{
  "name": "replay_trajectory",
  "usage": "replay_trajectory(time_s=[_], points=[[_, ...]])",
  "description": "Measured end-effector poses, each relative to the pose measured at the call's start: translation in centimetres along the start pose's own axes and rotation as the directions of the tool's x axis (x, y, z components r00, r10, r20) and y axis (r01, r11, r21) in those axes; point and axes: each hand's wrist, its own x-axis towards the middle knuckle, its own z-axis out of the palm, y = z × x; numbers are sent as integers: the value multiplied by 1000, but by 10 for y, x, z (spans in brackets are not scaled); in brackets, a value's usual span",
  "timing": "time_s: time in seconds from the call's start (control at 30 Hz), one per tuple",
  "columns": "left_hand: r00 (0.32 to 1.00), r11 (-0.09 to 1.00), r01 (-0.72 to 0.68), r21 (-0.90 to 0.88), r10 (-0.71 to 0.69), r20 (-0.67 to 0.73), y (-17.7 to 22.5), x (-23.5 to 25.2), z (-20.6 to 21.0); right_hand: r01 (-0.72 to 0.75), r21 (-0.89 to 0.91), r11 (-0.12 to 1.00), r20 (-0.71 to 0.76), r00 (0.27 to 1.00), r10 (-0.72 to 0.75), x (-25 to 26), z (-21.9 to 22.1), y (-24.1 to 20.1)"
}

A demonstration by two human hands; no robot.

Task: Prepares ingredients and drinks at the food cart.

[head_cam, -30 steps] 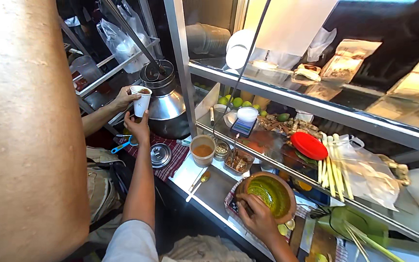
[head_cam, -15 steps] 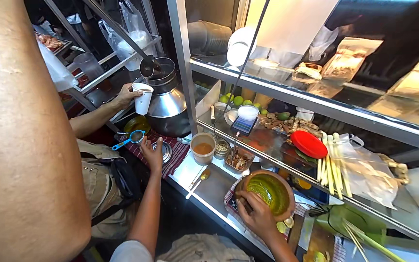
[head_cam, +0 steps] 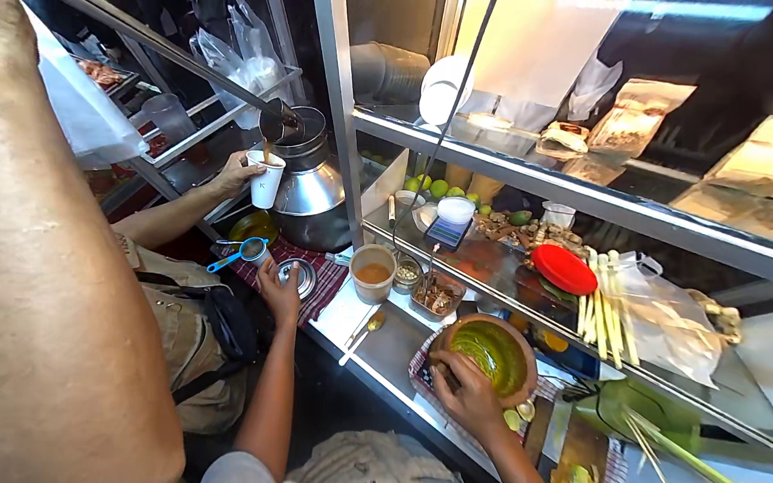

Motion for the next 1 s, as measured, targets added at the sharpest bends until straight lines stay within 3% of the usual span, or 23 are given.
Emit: replay_trajectory(time_s=[0.33, 0.5, 0.73, 1.0], points=[[986, 989, -140, 52, 144, -85, 1, 35, -2, 9, 1, 1000, 6, 1000, -9, -1, 0, 1], [967, 957, -227, 183, 243, -70, 19, 63, 2, 14, 6, 1000, 14, 1000, -14, -1, 0, 2], [975, 934, -178, 310, 210, -73, 44, 111, 13, 16, 1, 1000, 20, 1000, -16, -1, 0, 3], [969, 933, -208, 293, 237, -66, 59, 147, 24, 22, 5, 1000, 20, 1000, -22, 0, -1, 1]])
